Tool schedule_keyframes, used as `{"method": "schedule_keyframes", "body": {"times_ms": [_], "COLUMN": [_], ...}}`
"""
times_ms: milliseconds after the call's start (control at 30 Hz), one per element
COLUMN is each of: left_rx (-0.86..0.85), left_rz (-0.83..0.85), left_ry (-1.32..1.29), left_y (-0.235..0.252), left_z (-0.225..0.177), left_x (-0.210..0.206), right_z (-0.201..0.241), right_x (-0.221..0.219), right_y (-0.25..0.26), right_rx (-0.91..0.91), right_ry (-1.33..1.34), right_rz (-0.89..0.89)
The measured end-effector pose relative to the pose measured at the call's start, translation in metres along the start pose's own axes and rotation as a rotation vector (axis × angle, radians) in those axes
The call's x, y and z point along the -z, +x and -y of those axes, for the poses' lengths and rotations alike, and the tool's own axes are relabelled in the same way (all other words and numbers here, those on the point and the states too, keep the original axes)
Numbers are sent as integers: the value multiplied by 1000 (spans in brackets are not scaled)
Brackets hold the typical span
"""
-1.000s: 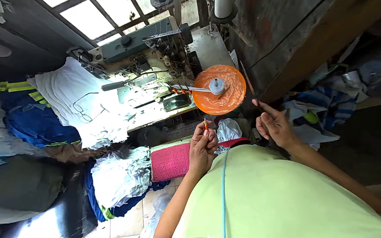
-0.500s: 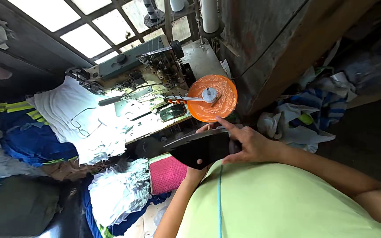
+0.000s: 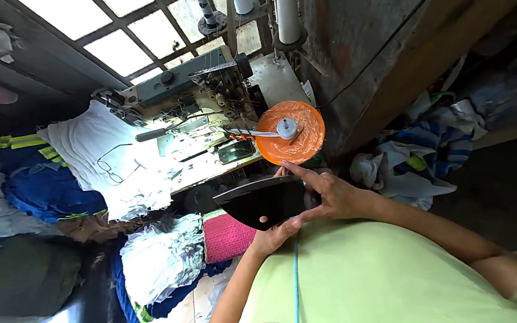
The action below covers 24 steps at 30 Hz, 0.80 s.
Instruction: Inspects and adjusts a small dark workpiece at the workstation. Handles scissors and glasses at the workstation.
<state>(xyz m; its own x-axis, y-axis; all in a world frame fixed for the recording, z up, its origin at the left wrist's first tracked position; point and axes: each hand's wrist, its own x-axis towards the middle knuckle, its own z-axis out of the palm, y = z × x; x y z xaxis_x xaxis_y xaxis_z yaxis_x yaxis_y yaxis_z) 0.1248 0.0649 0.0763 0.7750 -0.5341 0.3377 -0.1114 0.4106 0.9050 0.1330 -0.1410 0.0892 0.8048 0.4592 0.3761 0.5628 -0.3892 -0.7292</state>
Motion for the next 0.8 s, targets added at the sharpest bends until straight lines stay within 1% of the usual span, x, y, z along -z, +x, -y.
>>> {"method": "schedule_keyframes", "body": {"times_ms": [67,133,233,533,633,700,800], "left_rx": [22,28,25,0,15,39,-7], "left_rz": [-73,-150,-206,-208,-196,-216,-230], "left_ry": [-7,17,9,51,64,104,163], "left_y": [2,6,9,14,14,14,15], "left_z": [0,0,3,5,4,2,9], "left_x": [-1,-4,-8,-10,-10,-13,-11], "right_z": [1,-1,-4,-5,-6,-5,-6], "right_x": [-1,-5,-6,-5,-5,-7,-12], "right_y": [-1,-2,-2,-2,-3,-5,-8], "right_rx": [2,19,33,22,35,26,30], "right_ry": [-56,-106,-153,-116,-98,-101,-152], "right_rz": [7,-34,-76,-49,-38,-41,-74]}}
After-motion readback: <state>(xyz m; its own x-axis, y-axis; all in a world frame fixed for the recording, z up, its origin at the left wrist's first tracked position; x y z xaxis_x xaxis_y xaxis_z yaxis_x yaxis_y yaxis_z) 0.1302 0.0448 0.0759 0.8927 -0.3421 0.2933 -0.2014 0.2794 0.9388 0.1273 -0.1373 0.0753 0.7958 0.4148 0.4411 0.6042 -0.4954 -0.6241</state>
